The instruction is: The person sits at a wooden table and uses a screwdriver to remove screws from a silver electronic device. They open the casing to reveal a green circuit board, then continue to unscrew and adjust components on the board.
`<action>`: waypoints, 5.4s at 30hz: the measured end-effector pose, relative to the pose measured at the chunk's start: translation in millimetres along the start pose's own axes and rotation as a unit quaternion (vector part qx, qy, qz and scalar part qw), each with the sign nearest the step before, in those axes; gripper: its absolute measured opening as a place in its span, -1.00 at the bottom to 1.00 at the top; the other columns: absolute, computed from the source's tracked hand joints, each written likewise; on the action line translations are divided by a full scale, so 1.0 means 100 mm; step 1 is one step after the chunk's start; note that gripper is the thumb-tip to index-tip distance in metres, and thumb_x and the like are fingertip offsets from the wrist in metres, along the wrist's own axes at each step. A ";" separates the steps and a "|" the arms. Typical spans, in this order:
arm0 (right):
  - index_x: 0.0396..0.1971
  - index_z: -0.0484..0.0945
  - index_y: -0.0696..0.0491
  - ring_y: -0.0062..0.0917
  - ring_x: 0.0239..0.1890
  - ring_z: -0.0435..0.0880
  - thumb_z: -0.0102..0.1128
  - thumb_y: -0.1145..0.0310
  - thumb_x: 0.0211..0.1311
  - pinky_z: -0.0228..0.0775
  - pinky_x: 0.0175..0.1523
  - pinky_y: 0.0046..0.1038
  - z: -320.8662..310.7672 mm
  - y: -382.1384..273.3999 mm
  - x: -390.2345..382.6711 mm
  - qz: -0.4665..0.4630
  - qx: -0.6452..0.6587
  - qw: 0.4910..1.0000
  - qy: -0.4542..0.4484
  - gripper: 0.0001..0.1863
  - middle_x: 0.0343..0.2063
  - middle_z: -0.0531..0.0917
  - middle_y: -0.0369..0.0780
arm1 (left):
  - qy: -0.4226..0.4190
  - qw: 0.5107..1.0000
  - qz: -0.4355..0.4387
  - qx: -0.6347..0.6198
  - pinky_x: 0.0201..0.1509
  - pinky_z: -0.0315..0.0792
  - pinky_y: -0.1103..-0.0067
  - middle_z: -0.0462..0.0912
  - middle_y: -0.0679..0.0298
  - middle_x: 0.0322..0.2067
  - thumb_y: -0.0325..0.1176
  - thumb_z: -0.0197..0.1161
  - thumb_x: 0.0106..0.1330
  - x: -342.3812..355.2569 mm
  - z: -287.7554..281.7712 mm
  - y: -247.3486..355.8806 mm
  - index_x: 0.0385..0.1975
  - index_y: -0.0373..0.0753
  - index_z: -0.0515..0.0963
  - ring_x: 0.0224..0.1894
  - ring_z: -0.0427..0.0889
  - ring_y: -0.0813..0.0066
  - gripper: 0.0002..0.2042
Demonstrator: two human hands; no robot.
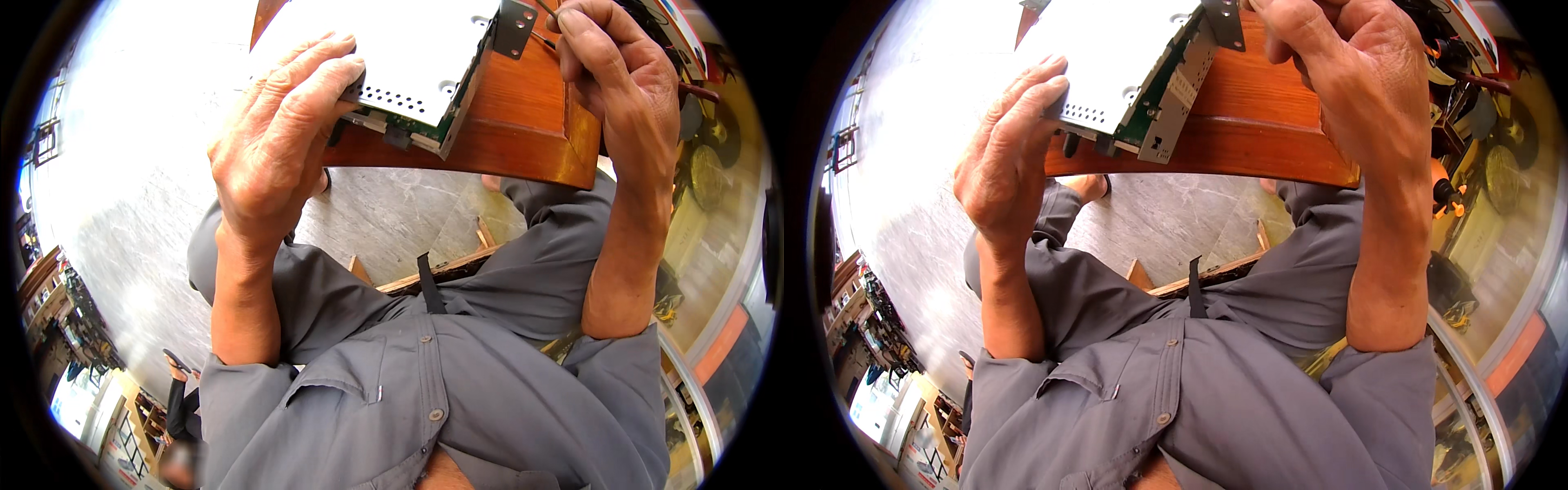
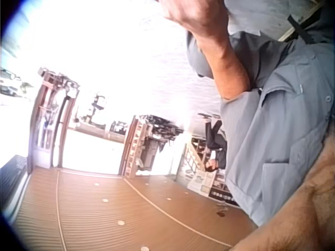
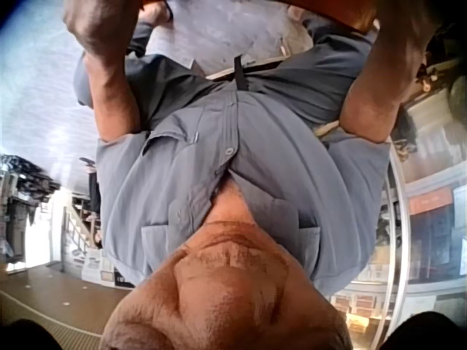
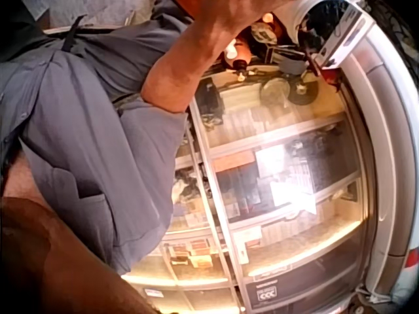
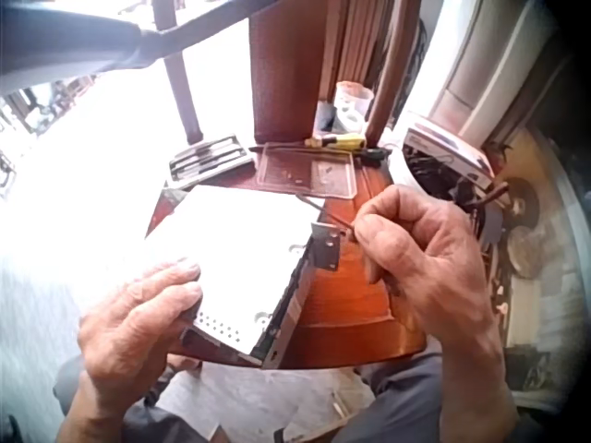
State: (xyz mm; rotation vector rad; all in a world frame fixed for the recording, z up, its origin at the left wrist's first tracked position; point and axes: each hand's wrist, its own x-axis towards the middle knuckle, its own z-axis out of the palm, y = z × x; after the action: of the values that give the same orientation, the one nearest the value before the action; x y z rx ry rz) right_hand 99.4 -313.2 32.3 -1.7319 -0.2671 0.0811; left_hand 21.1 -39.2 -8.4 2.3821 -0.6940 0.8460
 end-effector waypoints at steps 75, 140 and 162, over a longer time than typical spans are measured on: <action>-0.16 0.63 0.25 -0.45 -0.28 0.71 0.22 0.45 0.31 0.55 -0.13 -0.41 -0.12 0.34 -0.17 -0.026 -0.241 0.967 -0.077 -0.80 -0.35 0.71 -0.13 | 0.143 0.653 -0.538 -0.513 -0.42 0.60 0.58 0.60 0.38 -0.45 -0.38 0.37 0.40 -0.35 0.12 0.01 -0.32 -0.25 0.61 -0.42 0.61 0.61 -0.90; -0.15 0.62 0.22 -0.52 -0.27 0.65 0.27 0.52 0.32 0.52 -0.11 -0.46 -0.11 0.30 -0.31 -0.027 -0.229 0.965 -0.127 -0.84 -0.35 0.65 -0.21 | 0.110 0.634 -0.561 -0.520 -0.52 0.31 0.63 0.45 0.46 -0.54 -0.30 0.27 0.49 -0.45 -0.05 -0.16 -0.30 -0.24 0.58 -0.57 0.37 0.69 -0.84; 0.02 0.67 0.10 -0.63 -0.19 0.71 0.22 0.35 0.49 0.57 -0.02 -0.54 -0.02 0.62 -0.34 -0.115 -0.251 0.951 -0.136 -0.77 -0.21 0.75 -0.32 | 0.134 0.645 -0.564 -0.498 -0.64 0.20 0.66 0.19 0.59 -0.71 -0.33 0.23 0.52 -0.36 -0.04 -0.05 -0.44 -0.14 0.49 -0.71 0.14 0.79 -0.78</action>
State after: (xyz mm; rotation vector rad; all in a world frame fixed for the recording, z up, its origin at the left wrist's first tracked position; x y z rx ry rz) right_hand 74.8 -332.8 -31.4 -2.1811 -0.7443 0.0863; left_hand -2.4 -22.7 -31.6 1.1540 0.4458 0.0990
